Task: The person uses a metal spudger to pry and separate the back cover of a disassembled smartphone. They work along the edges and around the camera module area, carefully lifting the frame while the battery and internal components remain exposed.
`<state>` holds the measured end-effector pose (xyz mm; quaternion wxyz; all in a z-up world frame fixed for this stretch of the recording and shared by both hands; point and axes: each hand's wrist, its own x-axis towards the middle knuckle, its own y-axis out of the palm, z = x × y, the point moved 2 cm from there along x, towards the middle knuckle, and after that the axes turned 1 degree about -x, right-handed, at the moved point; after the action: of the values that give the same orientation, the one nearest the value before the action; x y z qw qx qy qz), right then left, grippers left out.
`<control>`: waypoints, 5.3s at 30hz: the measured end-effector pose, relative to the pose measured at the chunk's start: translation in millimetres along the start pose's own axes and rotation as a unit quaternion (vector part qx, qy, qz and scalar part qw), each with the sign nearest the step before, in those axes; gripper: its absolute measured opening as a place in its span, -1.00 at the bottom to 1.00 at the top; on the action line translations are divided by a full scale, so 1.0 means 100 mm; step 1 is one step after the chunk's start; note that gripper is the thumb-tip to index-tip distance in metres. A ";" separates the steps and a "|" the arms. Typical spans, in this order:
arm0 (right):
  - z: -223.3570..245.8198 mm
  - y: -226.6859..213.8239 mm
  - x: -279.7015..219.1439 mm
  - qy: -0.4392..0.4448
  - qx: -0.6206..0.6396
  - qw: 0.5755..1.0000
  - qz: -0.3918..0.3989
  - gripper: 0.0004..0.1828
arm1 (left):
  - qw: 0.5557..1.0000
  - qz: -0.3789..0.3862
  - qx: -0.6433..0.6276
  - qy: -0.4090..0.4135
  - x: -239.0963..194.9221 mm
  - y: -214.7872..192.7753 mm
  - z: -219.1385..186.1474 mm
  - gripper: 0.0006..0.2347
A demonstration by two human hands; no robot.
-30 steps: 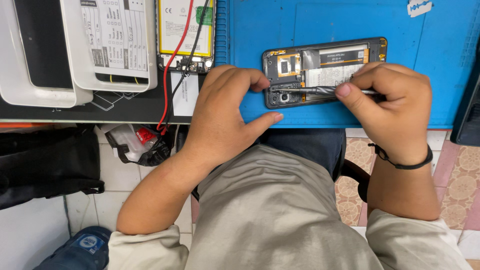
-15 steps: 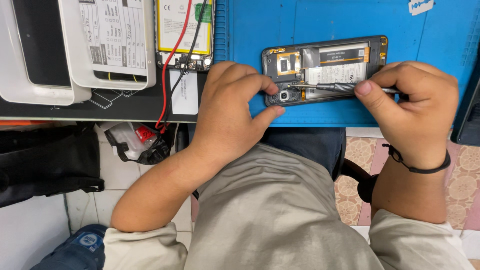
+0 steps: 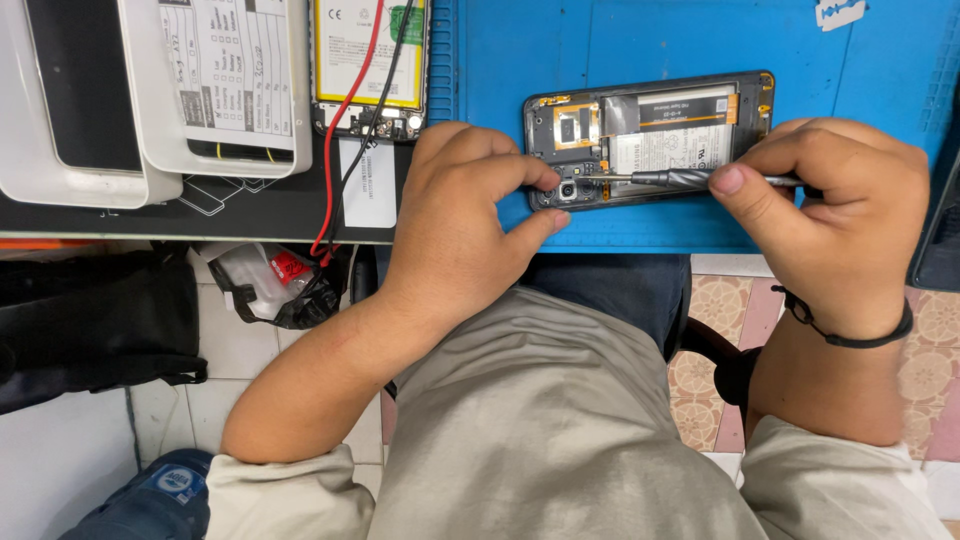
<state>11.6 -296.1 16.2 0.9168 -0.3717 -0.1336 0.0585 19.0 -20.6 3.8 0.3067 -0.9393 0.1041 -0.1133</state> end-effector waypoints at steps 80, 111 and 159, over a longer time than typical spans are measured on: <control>1.29 0.03 0.44 -0.335 -0.353 0.860 0.152 -0.75 | 0.999 0.027 -0.010 -0.042 0.10 0.03 -0.03 -0.79; 0.43 -0.27 0.06 -0.182 -0.201 0.960 0.064 -0.80 | 0.995 0.028 -0.010 0.091 0.09 -0.15 -0.10 -0.82; -0.49 -0.14 0.72 0.063 0.019 0.996 0.054 -0.67 | 0.999 0.008 -0.012 0.051 0.00 0.02 0.06 0.03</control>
<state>95.1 -323.8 6.7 0.9259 -0.3636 -0.0538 0.0870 20.5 -18.2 -2.2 0.2904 -0.9352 0.1279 -0.1570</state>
